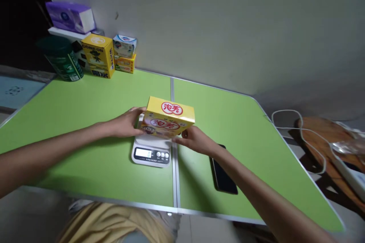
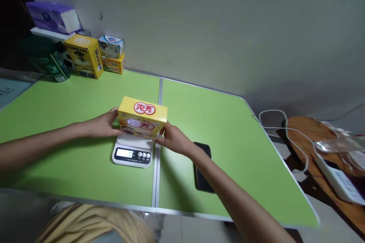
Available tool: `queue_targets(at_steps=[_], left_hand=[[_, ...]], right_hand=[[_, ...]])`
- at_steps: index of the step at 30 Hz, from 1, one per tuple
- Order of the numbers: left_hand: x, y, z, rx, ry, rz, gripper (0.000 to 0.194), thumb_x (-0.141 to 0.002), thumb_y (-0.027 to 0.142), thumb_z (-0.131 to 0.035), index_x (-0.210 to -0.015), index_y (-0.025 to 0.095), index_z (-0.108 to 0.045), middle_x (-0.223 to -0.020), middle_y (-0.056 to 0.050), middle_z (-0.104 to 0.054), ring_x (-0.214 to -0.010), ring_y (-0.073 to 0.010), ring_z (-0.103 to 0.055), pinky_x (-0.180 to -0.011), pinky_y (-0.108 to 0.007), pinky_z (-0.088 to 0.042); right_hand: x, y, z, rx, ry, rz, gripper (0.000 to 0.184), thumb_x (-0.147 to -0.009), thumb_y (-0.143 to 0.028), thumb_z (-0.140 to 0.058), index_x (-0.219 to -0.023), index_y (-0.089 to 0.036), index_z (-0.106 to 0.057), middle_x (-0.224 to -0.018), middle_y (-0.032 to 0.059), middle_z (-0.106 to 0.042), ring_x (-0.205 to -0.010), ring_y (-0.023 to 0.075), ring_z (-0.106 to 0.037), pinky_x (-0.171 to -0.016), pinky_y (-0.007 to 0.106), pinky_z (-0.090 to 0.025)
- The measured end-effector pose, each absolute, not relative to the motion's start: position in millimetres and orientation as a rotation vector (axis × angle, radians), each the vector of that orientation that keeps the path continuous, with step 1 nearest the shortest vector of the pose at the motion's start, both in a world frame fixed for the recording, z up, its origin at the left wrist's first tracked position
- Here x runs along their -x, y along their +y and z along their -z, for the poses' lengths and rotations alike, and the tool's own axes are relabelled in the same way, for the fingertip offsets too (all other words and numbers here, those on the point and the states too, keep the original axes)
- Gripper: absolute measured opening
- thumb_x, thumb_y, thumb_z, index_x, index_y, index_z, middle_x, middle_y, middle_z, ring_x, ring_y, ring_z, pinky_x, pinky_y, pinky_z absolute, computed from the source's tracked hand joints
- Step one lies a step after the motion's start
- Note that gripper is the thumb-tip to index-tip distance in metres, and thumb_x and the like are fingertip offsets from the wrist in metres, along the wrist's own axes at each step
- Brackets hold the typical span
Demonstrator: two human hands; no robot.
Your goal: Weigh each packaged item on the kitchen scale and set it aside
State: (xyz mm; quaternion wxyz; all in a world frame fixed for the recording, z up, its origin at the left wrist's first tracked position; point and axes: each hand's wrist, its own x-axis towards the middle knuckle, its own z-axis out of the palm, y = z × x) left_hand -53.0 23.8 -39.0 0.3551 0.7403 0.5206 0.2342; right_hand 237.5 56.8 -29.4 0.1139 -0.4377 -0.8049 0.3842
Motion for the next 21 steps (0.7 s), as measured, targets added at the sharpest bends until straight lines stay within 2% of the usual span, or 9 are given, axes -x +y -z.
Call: queue_targets(at_steps=[4,8,14,18,21], left_hand=[[76,22,26,-1.914,1.443,-0.521,0.092,-0.067,0.048,-0.074,-0.146,0.020,-0.036,-0.142,-0.015,-0.050,-0.134,-0.0361,-0.044,-0.111,-0.052,-0.037],[99,17,17,-1.906,1.547,-0.494,0.089,-0.070,0.053,-0.067,-0.146,0.019,-0.035,-0.142,-0.013,-0.051,-0.137,-0.0315,-0.041,-0.115,-0.046,-0.032],[97,9,19,-1.932,1.491,-0.444,0.084,-0.073,0.047,-0.065,-0.146,0.018,-0.035,-0.143,-0.013,-0.050,-0.136,-0.0293,-0.042,-0.114,-0.045,-0.032],[74,16,24,-1.938,1.414,-0.512,0.081,-0.072,0.042,-0.071,-0.144,0.021,-0.039,-0.147,-0.015,-0.046,-0.136,-0.0334,-0.042,-0.112,-0.051,-0.034],[54,23,25,-1.873,1.348,-0.622,0.072,-0.071,0.034,-0.073,-0.138,0.021,-0.047,-0.140,-0.014,-0.054,-0.129,-0.0338,-0.050,-0.107,-0.052,-0.041]], right_hand=[[-256,58,13,1.417,-2.313,-1.154,0.046,-0.075,-0.047,-0.068,-0.110,-0.019,-0.060,-0.093,0.0093,-0.066,-0.071,0.0197,-0.061,-0.059,0.036,-0.054],[-267,59,-8,1.372,-2.178,-1.209,0.057,-0.078,-0.049,-0.065,-0.125,-0.019,-0.054,-0.108,0.0123,-0.063,-0.073,0.0168,-0.060,-0.064,0.035,-0.055],[-255,59,-38,1.195,-2.024,-1.174,0.058,-0.078,-0.054,-0.067,-0.127,-0.025,-0.054,-0.124,0.0134,-0.058,-0.067,0.0134,-0.057,-0.057,0.032,-0.051],[-243,59,-43,1.170,-2.093,-1.132,0.065,-0.078,-0.058,-0.066,-0.133,-0.028,-0.050,-0.135,0.0161,-0.054,-0.067,0.0155,-0.059,-0.054,0.033,-0.053],[-240,57,-41,1.141,-2.197,-1.063,0.060,-0.083,-0.056,-0.061,-0.136,-0.032,-0.047,-0.132,0.0153,-0.057,-0.071,0.0191,-0.064,-0.057,0.035,-0.056]])
